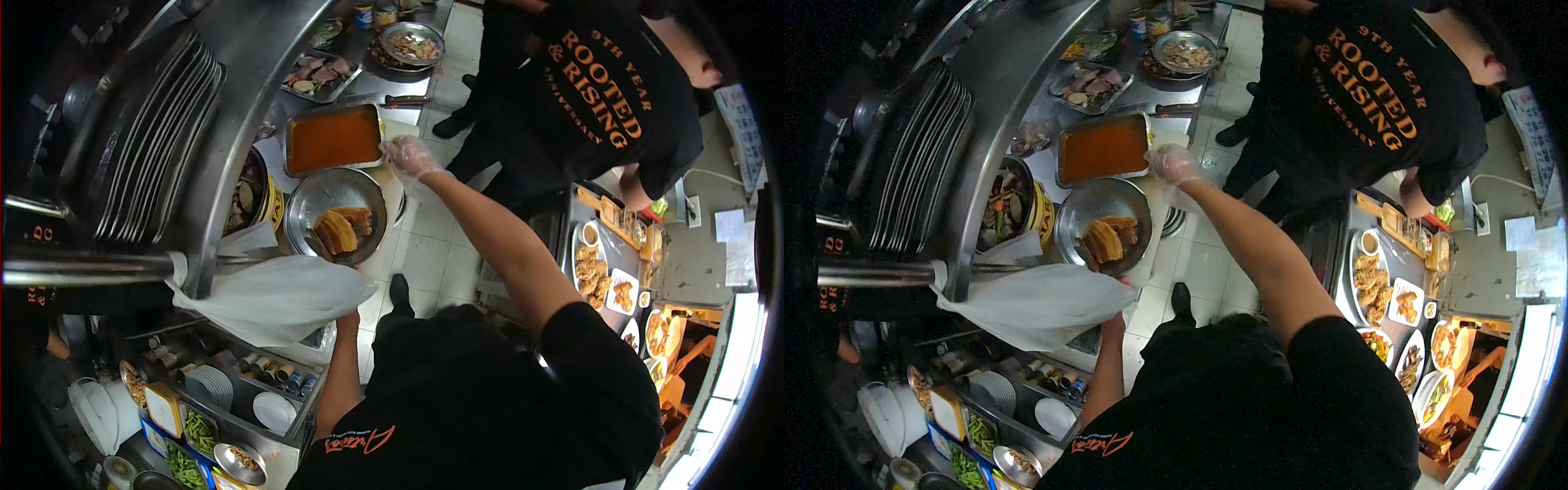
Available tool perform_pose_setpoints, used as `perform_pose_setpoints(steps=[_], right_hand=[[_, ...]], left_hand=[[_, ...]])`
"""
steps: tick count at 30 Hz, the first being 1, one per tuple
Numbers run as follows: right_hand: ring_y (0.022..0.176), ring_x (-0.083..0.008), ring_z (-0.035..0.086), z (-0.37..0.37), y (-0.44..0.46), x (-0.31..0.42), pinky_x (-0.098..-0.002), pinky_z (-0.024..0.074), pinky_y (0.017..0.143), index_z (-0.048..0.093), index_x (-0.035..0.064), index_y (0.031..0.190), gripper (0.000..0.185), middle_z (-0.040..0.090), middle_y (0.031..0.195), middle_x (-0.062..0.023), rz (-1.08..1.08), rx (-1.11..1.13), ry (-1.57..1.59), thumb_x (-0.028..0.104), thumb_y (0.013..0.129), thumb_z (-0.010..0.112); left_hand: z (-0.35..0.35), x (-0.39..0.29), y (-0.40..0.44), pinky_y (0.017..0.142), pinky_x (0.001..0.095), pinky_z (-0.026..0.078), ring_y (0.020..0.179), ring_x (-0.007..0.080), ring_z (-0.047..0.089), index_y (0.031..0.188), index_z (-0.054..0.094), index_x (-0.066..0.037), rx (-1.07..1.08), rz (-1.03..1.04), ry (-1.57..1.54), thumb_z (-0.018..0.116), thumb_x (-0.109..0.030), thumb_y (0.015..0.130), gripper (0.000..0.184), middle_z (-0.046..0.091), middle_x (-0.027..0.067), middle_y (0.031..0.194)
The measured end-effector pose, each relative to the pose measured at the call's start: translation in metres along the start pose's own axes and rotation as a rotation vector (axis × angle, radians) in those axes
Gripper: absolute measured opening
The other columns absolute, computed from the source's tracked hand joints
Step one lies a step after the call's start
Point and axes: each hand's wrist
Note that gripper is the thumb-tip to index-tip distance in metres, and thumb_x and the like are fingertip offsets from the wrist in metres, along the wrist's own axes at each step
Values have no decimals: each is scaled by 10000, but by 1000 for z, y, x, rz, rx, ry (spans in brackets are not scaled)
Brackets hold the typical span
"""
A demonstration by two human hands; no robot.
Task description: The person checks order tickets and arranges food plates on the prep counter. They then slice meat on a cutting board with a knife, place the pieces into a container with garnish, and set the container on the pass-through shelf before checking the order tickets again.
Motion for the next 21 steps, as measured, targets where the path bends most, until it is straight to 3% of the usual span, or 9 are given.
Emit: perform_pose_setpoints(steps=[3, 5, 7, 10, 12, 13, 16, 19, 21], right_hand=[[1086, -440, 629, -1, 34, 22, -460, 480, 972, 680, -20, 1107, 520, 649, 1113, -329, 174, 131, -47, 449, 934, 538], [1070, -454, 631, 1, 47, 18, -471, 482, 967, 690, -27, 1083, 529, 650, 1102, -331, 146, 157, -50, 454, 898, 572], [1049, -463, 638, 3, 57, 12, -495, 494, 933, 687, -57, 1044, 507, 654, 1073, -338, 97, 130, -59, 408, 890, 558], [976, -494, 647, 1, 70, 2, -532, 510, 869, 675, -78, 951, 461, 655, 994, -352, 66, 128, -37, 367, 885, 576], [922, -506, 651, -6, 68, -8, -548, 511, 839, 668, -78, 913, 453, 655, 956, -352, -18, 58, -6, 367, 889, 590], [847, -507, 651, 5, 77, -35, -548, 515, 778, 663, -70, 863, 430, 650, 854, -346, -199, -62, -29, 357, 892, 621], [804, -507, 644, -13, 83, -42, -537, 516, 721, 659, -59, 869, 382, 644, 826, -338, -153, -49, 49, 321, 899, 640], [782, -509, 638, -34, 93, -51, -525, 515, 693, 653, -53, 881, 330, 641, 822, -330, -307, -57, 18, 275, 910, 635], [785, -515, 630, -56, 99, -49, -532, 510, 718, 638, -60, 877, 309, 636, 820, -332, -399, -67, -39, 246, 914, 627]], left_hand=[[25, -28, -4, 975, 515, 524, 1159, 331, 621, 1379, 473, -6, -21, -48, -155, 538, -402, 1017, 540, 621, 245, 1249], [-30, -12, 31, 914, 515, 557, 1080, 353, 659, 1375, 472, 4, 292, -430, -584, 540, -434, 1012, 573, 632, 263, 1224], [-39, 54, 12, 882, 484, 573, 1053, 357, 667, 1359, 476, -65, 107, -48, -457, 479, -382, 1043, 448, 637, 267, 1190], [-36, 25, 11, 676, 407, 614, 871, 289, 714, 1332, 491, -51, -19, -342, -276, 486, -392, 1048, 444, 688, 226, 1089], [33, -55, 17, 541, 318, 590, 706, 209, 703, 1257, 498, -28, -75, -305, -166, 504, -381, 1050, 409, 694, 175, 971], [53, -63, 22, 533, 312, 586, 670, 204, 696, 1225, 500, -25, -185, -181, -26, 499, -376, 1053, 391, 687, 162, 929], [89, -70, 13, 508, 297, 570, 585, 190, 675, 1133, 502, -22, -435, 35, 300, 485, -365, 1061, 351, 664, 130, 817], [95, -83, 11, 442, 277, 507, 528, 161, 633, 977, 483, -46, -450, 61, 638, 490, -361, 1059, 326, 609, 93, 685], [106, -80, 5, 436, 280, 483, 501, 146, 605, 951, 481, -53, -510, -35, 594, 493, -374, 1056, 338, 594, 79, 654]])
Point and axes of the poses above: each hand's wrist, its own y-axis towards the middle knuckle, its own z-axis out of the palm, x = y × z
